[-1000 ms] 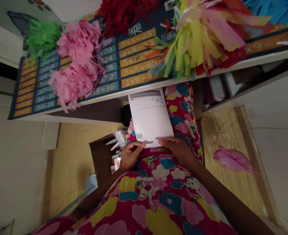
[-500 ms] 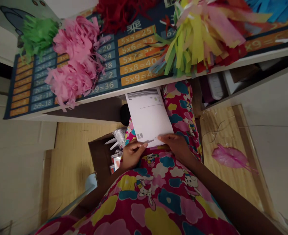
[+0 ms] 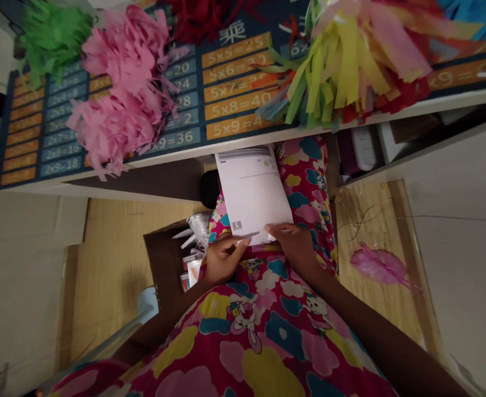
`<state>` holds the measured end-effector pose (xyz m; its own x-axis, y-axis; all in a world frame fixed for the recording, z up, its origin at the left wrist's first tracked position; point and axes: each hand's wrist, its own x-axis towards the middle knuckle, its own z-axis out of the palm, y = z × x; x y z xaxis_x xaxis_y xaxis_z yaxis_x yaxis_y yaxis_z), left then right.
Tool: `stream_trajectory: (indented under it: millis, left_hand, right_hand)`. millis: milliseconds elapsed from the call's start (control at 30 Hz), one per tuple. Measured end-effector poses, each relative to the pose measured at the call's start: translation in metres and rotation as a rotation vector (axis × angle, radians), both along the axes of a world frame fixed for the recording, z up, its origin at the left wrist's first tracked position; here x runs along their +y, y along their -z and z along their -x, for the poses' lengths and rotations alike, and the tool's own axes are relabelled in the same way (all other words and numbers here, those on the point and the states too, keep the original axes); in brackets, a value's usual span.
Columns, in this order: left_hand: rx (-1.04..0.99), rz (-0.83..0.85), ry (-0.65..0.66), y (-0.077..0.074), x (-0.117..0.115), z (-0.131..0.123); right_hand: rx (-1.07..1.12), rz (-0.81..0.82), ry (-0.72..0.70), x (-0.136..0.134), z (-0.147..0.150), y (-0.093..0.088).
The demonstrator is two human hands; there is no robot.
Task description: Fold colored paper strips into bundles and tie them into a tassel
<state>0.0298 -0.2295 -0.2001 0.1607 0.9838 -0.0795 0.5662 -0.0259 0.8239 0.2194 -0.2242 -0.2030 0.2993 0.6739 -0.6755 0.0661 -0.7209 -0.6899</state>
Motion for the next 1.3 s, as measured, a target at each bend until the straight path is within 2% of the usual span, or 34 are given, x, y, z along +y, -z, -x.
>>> stream_trajectory:
  millis: [67,133,267,400,600,700,767,900,1033,1300]
  left_hand:
    - [0.050,-0.045,-0.012,0.001,-0.002,-0.001]
    - [0.094,-0.045,-0.087,0.003,-0.004,-0.002]
    - [0.049,0.082,-0.253,0.007,-0.006,-0.005]
    - [-0.079,0.195,-0.237,0.007,-0.002,-0.008]
    - [-0.183,0.245,-0.195,0.006,0.004,-0.011]
    - [-0.308,0.293,-0.218,0.010,0.004,-0.014]
    - [-0.429,0.336,-0.247,0.013,0.005,-0.018]
    - [-0.545,0.411,-0.354,0.014,0.011,-0.029]
    - [-0.549,0.428,-0.468,0.012,0.015,-0.038]
    - [-0.536,0.431,-0.585,0.012,0.016,-0.040]
  right_hand:
    - [-0.002,-0.020,0.017,-0.001,0.002,0.000]
    - [-0.033,-0.030,0.015,-0.001,0.003,0.002]
    - [-0.153,-0.058,0.012,-0.003,0.005,0.006]
    - [-0.240,-0.084,0.040,-0.005,0.007,0.009]
    - [-0.441,-0.254,0.159,-0.006,0.010,0.019]
    - [-0.428,-0.353,0.237,-0.005,0.011,0.024]
    - [-0.408,-0.370,0.236,-0.004,0.011,0.026]
    - [-0.384,-0.368,0.182,-0.003,0.013,0.023]
    - [-0.407,-0.371,0.169,0.001,0.018,0.018]
    - [-0.427,-0.350,0.131,0.005,0.026,0.007]
